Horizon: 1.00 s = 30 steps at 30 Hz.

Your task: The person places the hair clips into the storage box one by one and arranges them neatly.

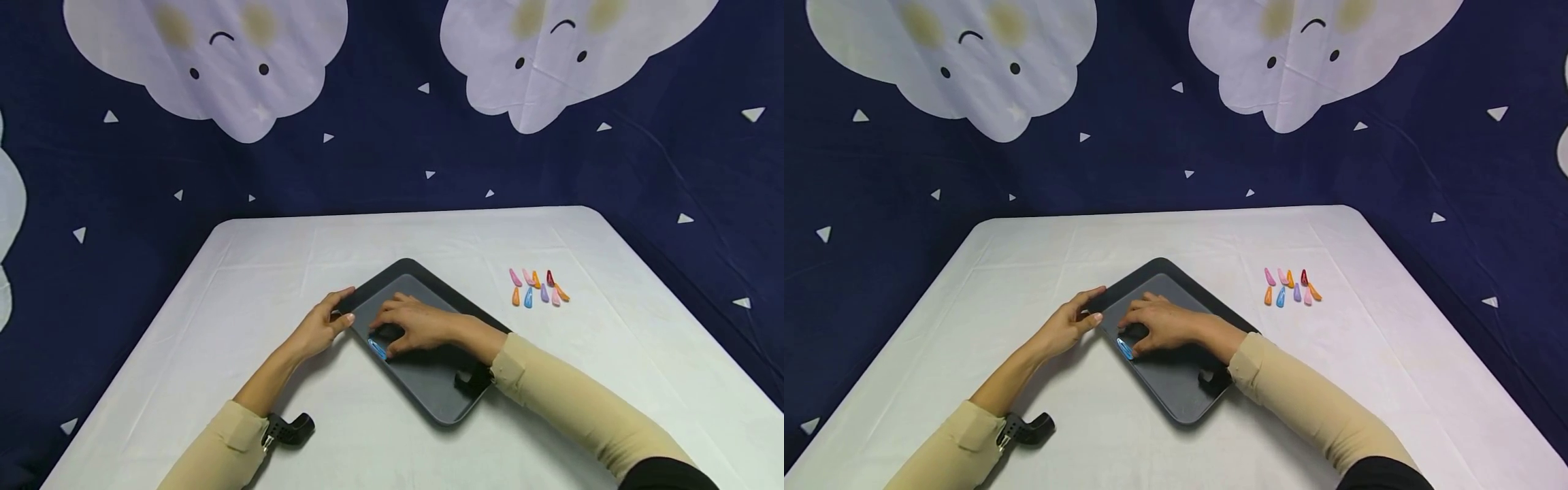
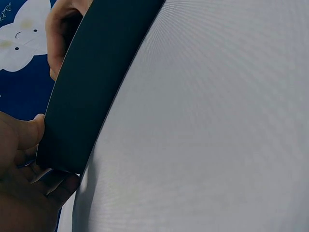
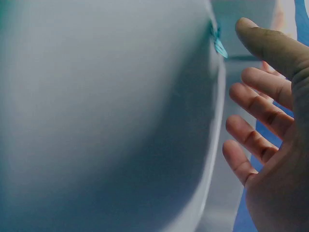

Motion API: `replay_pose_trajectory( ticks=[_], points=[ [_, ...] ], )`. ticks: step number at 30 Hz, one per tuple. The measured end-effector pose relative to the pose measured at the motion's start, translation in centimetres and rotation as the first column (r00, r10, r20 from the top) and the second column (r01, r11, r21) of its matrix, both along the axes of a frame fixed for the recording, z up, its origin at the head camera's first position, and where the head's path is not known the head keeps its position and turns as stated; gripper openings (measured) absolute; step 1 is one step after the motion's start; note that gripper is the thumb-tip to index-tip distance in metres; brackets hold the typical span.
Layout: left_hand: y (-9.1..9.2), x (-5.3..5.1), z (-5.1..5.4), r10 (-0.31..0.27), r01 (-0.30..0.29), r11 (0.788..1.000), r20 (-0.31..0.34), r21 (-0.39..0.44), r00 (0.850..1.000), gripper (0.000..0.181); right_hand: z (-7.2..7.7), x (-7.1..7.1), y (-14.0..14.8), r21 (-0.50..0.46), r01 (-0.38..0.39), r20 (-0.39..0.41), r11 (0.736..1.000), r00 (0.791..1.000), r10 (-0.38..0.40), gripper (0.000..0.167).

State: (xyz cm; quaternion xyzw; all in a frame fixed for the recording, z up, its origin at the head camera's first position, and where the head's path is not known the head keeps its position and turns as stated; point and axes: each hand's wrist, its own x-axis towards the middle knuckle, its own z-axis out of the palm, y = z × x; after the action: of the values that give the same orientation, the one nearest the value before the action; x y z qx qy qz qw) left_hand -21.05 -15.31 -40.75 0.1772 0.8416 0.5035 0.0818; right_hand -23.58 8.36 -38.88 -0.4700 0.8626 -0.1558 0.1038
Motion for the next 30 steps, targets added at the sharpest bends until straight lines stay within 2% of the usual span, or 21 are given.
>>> replay_pose_trajectory(
  ticks=[6,13,23,30],
  points=[
    [0.0,-0.1,0.0,-0.005,0.005,1.000,0.017,0.007,1.000,0.056,1.8,-0.2,1.6,-0.052,0.073,0.012,0.996,0.997,-0.073,0.053],
    [0.0,0.0,-0.1,-0.003,0.003,1.000,0.007,0.009,1.000,0.055,3.4,-0.6,4.1,-0.179,0.131,-0.061,0.975,0.988,-0.144,0.051],
    [0.0,0.1,0.0,0.011,-0.011,1.000,0.010,-0.001,1.000,0.055,4.8,-0.5,8.3,-0.348,0.213,-0.097,0.913,0.960,-0.262,0.050],
    [0.0,0.1,0.0,0.008,-0.008,1.000,0.009,0.001,1.000,0.056,4.5,-0.5,11.6,-0.420,0.306,-0.102,0.855,0.920,-0.379,0.048]
  ],
)
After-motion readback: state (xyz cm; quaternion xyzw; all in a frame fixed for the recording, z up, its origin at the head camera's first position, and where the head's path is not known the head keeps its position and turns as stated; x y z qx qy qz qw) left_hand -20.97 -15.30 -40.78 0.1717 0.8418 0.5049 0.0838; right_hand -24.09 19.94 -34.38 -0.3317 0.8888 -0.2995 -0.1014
